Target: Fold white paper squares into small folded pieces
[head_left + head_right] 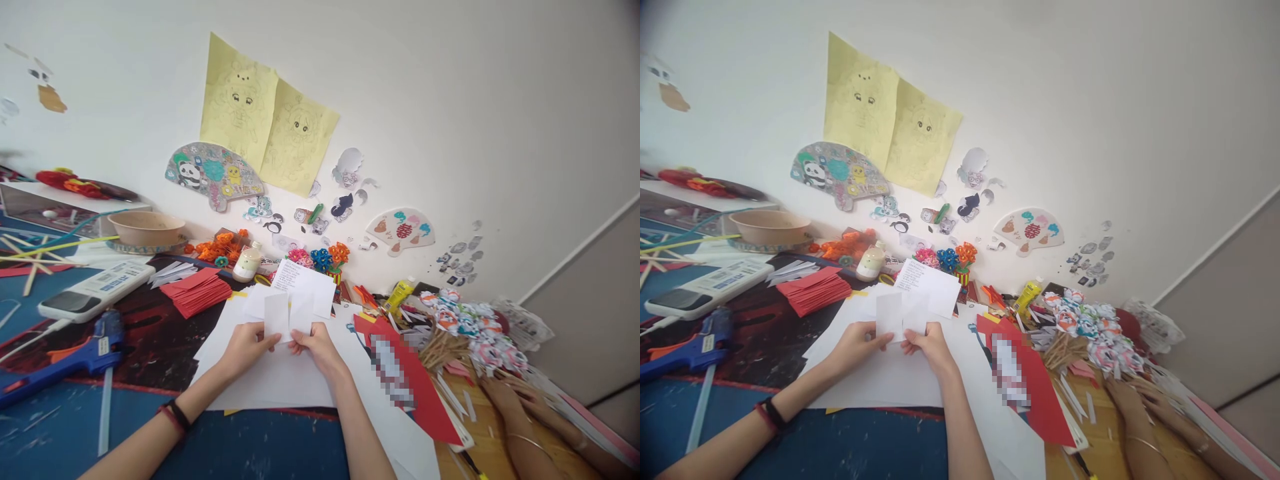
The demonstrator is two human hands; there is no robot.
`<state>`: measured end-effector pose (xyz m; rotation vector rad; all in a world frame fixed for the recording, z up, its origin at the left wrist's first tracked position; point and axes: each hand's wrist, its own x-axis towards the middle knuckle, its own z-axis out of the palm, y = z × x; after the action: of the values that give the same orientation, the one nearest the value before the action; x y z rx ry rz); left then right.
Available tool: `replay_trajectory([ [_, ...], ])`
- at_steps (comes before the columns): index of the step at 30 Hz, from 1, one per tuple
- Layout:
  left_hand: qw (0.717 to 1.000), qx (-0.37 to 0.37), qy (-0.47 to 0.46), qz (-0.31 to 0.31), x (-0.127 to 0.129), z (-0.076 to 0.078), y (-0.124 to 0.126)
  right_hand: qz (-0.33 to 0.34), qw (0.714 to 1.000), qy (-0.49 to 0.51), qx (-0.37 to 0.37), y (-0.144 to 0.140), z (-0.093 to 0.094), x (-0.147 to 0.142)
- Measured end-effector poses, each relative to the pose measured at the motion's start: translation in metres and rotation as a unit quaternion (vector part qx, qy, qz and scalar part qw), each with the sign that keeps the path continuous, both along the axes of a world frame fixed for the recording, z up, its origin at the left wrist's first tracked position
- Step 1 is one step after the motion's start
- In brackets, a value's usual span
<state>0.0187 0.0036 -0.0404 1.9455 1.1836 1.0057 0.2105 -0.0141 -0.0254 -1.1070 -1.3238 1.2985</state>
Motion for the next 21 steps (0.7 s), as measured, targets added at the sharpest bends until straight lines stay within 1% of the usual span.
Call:
replay_trajectory([
  [4,1.000,0.004,0.001,0.012,0.000,0.000,-0.001,-0.021,1.000,0.000,-0.011,0.002,-0.003,-0.001],
  [9,1.000,-0.003,-0.016,0.017,0.002,0.002,-0.002,-0.044,0.999,0.021,-0.003,0.004,-0.007,-0.004],
  [12,0.999,-0.009,-0.027,0.016,0.000,0.004,-0.002,-0.053,0.998,0.026,-0.003,0.005,-0.008,-0.002],
  [14,0.999,-0.013,-0.033,0.024,-0.003,0.005,-0.001,-0.079,0.996,0.033,0.001,0.007,-0.007,0.004],
  [16,0.998,-0.018,-0.037,0.046,-0.007,0.006,0.001,-0.115,0.992,0.047,0.006,0.009,-0.006,0.012],
  [18,0.997,-0.022,-0.039,0.069,-0.010,0.007,0.003,-0.136,0.989,0.062,0.004,0.010,-0.004,0.018],
  [19,0.996,-0.022,-0.042,0.074,-0.011,0.008,0.003,-0.135,0.988,0.069,0.003,0.010,-0.003,0.020],
  [21,0.997,-0.022,-0.051,0.060,-0.010,0.009,0.003,-0.109,0.991,0.074,-0.001,0.008,0.000,0.019],
])
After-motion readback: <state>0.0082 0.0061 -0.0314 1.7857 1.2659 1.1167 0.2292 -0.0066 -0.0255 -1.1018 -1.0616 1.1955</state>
